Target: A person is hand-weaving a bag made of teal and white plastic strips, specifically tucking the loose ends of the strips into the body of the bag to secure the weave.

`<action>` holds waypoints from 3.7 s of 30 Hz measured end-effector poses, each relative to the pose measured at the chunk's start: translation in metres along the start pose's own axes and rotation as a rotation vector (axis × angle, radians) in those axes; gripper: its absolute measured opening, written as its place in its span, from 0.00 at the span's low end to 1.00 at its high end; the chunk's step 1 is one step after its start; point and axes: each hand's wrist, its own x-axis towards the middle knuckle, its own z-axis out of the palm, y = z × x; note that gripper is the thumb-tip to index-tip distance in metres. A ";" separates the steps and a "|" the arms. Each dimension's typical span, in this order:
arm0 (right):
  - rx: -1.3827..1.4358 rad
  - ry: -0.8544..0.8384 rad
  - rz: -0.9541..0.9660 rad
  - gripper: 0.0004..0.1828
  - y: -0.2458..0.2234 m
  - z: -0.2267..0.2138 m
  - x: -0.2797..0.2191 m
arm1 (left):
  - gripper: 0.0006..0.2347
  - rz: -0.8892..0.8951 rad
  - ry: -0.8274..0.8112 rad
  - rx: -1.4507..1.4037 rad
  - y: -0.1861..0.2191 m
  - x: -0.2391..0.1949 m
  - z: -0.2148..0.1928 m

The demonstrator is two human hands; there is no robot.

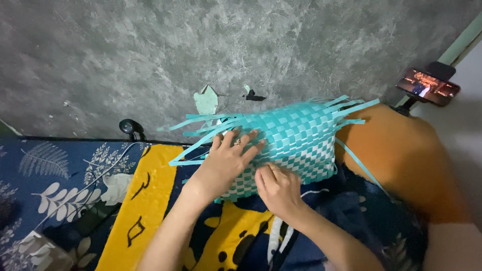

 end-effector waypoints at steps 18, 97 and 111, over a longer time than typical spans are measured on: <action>0.107 -0.037 0.174 0.10 0.001 0.004 -0.012 | 0.36 -0.025 -0.019 -0.052 -0.008 0.002 0.001; 0.142 -0.188 0.100 0.11 -0.016 -0.042 -0.018 | 0.23 -0.068 0.088 0.089 0.046 -0.029 -0.010; 0.108 -0.220 -0.006 0.04 -0.003 -0.025 -0.030 | 0.26 -0.136 -0.028 0.068 0.046 -0.020 -0.007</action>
